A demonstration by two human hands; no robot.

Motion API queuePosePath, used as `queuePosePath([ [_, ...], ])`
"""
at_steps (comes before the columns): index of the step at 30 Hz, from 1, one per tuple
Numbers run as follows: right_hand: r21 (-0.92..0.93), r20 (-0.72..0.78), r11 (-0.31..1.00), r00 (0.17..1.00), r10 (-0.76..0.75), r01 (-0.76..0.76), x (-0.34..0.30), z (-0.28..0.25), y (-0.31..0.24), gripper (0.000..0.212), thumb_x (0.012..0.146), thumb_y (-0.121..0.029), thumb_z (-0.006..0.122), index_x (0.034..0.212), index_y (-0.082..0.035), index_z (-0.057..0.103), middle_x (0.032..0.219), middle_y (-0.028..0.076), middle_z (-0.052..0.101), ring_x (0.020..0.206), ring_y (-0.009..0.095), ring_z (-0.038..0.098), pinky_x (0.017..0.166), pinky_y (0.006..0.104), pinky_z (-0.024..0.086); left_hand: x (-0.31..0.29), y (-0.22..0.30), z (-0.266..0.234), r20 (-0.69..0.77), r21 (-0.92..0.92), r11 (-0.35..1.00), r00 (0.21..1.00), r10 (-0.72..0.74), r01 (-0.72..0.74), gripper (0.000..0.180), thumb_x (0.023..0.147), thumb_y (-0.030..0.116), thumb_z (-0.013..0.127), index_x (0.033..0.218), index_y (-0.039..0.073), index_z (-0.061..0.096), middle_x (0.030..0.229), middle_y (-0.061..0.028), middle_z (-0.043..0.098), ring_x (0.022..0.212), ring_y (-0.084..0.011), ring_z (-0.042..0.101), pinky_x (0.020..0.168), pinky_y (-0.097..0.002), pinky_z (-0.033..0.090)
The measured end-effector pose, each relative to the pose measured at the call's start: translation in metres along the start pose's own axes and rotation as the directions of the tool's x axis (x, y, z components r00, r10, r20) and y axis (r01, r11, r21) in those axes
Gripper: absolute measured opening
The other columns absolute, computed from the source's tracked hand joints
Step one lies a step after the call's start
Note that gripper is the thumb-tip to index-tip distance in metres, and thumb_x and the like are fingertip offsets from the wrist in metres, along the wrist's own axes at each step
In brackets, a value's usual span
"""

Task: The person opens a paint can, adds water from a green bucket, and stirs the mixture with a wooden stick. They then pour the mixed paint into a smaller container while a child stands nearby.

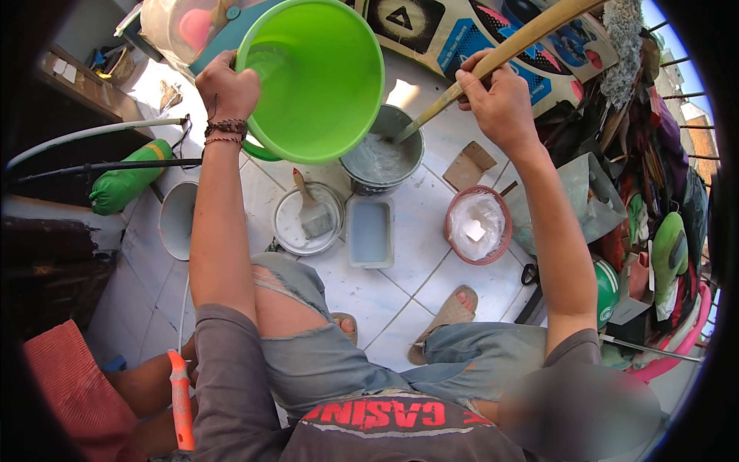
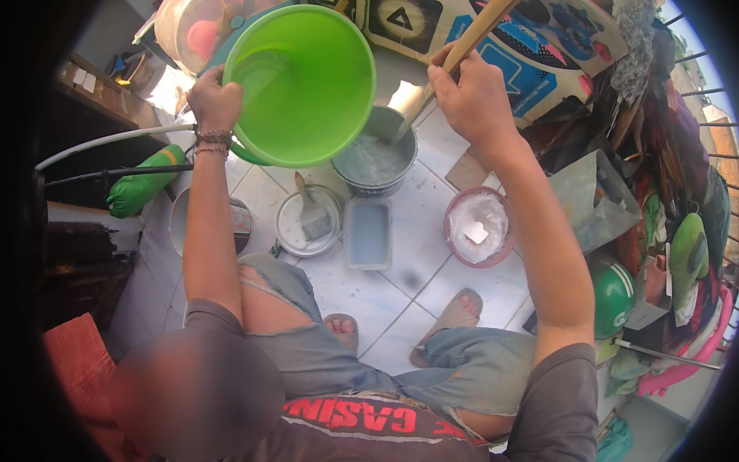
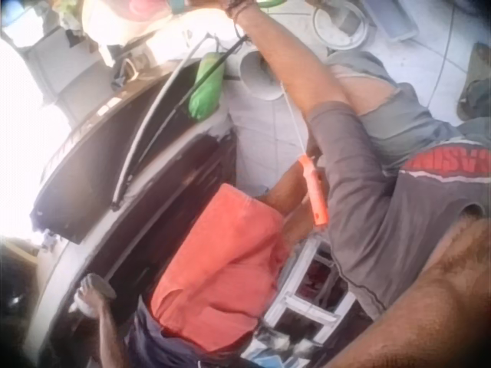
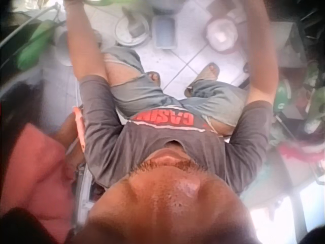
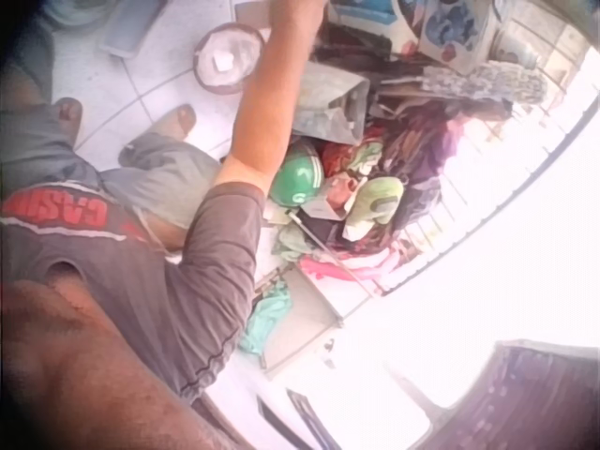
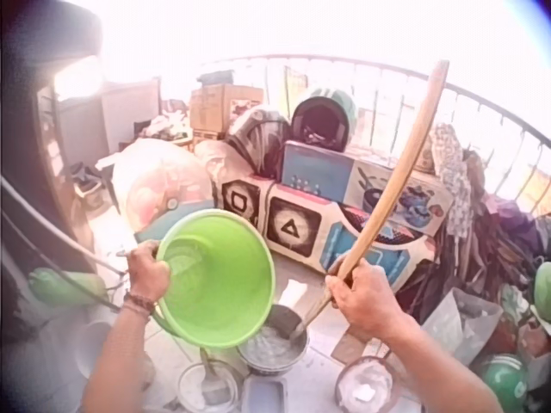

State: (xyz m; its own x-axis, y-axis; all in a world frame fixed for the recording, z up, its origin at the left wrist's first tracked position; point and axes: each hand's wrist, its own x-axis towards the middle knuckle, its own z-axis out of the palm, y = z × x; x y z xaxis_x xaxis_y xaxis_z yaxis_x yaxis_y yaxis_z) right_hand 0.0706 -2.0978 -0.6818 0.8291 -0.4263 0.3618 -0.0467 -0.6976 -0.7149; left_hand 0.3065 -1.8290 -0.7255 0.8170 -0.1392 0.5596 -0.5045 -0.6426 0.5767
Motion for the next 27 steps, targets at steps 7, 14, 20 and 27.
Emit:
queuePosePath([
  [7,0.281,0.156,0.942,0.977,0.143,-0.183,-0.006,0.008,-0.024,0.021,0.089,-0.015,0.062,0.098,0.004,0.058,0.08,0.012,0.063,0.067,0.014,0.065,0.059,0.027,0.057,0.011,-0.023,-0.004,0.074,0.027,0.975,0.972,-0.222,0.22,0.03,0.067,0.012,0.057,0.09,0.002,0.072,0.084,-0.0193,0.07,0.08,-0.0306,0.068,0.079,-0.0345,0.052],
  [14,0.065,0.058,0.998,0.998,0.015,-0.019,0.001,0.008,-0.009,0.019,0.093,-0.013,0.061,0.102,0.002,0.055,0.084,0.008,0.062,0.072,0.012,0.065,0.066,0.0257,0.06,0.019,-0.043,0.008,0.087,0.021,0.964,0.96,-0.267,0.266,0.025,0.067,0.012,0.058,0.083,0.001,0.072,0.076,-0.0178,0.069,0.073,-0.0279,0.067,0.074,-0.0336,0.052],
  [20,0.135,0.183,0.963,0.961,0.208,-0.234,-0.001,-0.008,-0.03,0.022,0.09,-0.015,0.062,0.099,0.005,0.058,0.081,0.01,0.062,0.072,0.015,0.065,0.062,0.0274,0.057,0.02,-0.066,0.012,0.156,0.032,0.921,0.908,-0.389,0.389,0.022,0.067,0.012,0.058,0.081,0.001,0.072,0.071,-0.0152,0.068,0.069,-0.0246,0.066,0.071,-0.0325,0.051],
  [27,0.203,0.029,0.978,0.999,0.035,-0.04,0.001,0.019,-0.008,0.02,0.09,-0.014,0.062,0.101,0.003,0.059,0.077,0.009,0.063,0.069,0.015,0.064,0.063,0.0263,0.053,0.019,-0.093,0.026,0.16,0.022,0.884,0.872,-0.464,0.466,0.024,0.066,0.011,0.058,0.083,0.001,0.072,0.07,-0.0132,0.068,0.068,-0.0224,0.066,0.069,-0.0317,0.051],
])
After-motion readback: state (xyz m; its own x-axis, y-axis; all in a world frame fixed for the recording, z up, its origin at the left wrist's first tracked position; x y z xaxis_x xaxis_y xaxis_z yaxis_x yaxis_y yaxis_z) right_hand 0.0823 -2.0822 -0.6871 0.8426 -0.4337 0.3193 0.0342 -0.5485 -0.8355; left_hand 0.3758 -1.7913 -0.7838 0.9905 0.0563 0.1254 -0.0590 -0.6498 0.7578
